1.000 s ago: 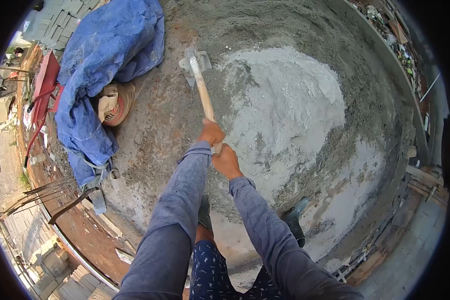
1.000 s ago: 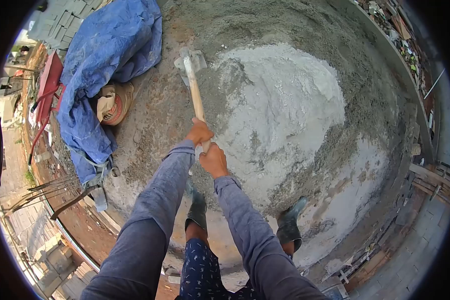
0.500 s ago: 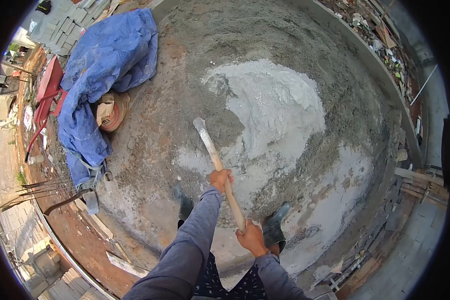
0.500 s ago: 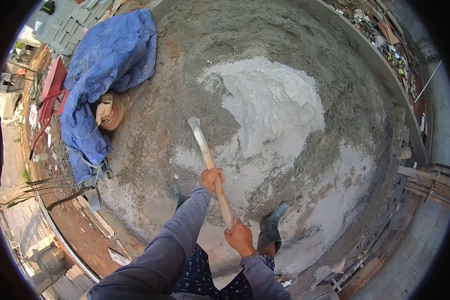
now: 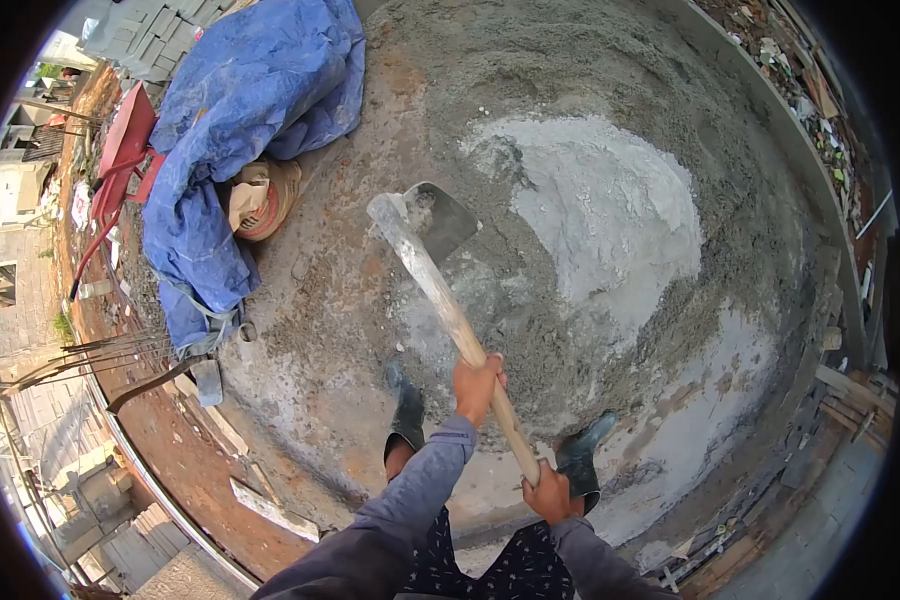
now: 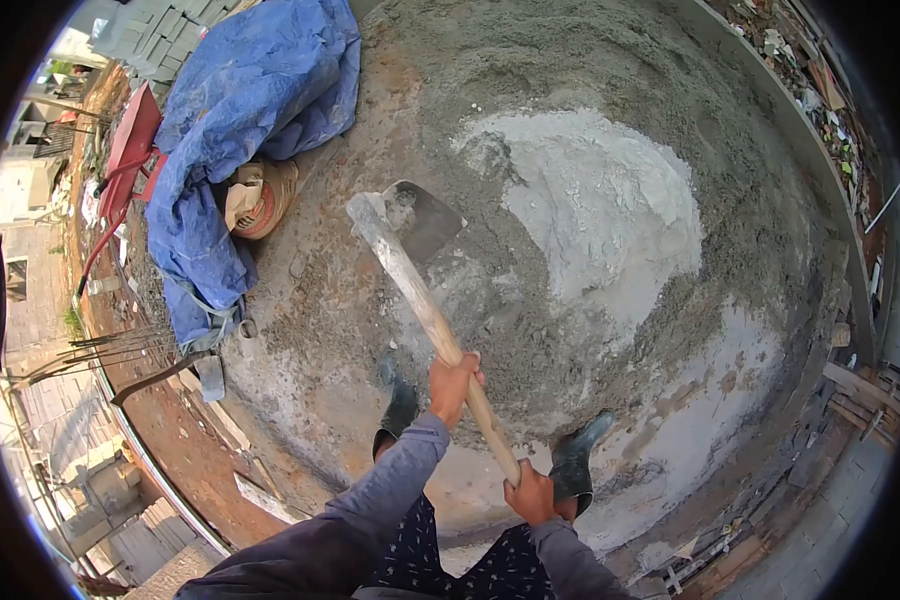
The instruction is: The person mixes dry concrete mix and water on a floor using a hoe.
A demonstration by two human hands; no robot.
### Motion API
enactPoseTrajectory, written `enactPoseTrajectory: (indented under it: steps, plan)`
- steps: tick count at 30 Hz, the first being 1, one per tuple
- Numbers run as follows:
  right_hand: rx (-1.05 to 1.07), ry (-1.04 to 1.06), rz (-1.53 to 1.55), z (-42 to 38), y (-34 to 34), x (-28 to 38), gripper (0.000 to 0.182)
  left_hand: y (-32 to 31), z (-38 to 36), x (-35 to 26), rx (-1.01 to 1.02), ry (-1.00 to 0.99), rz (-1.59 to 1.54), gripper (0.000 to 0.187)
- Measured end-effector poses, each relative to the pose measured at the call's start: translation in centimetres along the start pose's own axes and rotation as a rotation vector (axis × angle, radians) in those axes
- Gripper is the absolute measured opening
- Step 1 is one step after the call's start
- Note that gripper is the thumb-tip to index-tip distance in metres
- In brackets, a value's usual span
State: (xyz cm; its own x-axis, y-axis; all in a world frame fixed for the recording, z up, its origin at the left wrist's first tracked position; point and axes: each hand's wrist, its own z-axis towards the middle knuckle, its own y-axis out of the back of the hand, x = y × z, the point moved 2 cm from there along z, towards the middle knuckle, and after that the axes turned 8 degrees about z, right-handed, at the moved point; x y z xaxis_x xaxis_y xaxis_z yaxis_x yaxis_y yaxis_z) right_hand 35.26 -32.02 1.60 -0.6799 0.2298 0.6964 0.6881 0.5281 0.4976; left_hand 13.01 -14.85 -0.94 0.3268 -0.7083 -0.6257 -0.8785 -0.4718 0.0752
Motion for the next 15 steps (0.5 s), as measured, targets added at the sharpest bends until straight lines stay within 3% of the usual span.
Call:
enactPoseTrajectory:
  steps: [3, 4, 6, 8, 11, 15]
  plan:
    - [-0.005, 0.070, 0.054, 13.3, -5.1, 8.3, 0.045, 4.4, 10.5, -8.3, -0.144, -0.255, 0.296, 0.035]
    - [-0.010, 0.072, 0.134, 17.5, -6.3, 11.5, 0.043, 5.5, 12.8, -11.2, -0.223, -0.195, 0.523, 0.047]
    - [-0.017, 0.028, 0.186, 24.4, -7.5, 18.1, 0.036, 7.3, 18.3, -12.7, -0.353, -0.139, 0.800, 0.053]
    - [-0.004, -0.006, 0.225, 30.0, -9.8, 21.0, 0.037, 8.2, 20.6, -13.7, -0.306, -0.084, 0.941, 0.059]
    - [0.021, -0.038, 0.209, 31.0, -10.1, 22.7, 0.040, 9.8, 21.6, -12.4, -0.140, -0.013, 1.005, 0.067]
    - [0.135, -0.151, 0.111, 23.7, -8.8, 19.2, 0.039, 10.6, 17.7, -5.6, 0.040, -0.002, 1.119, 0.078]
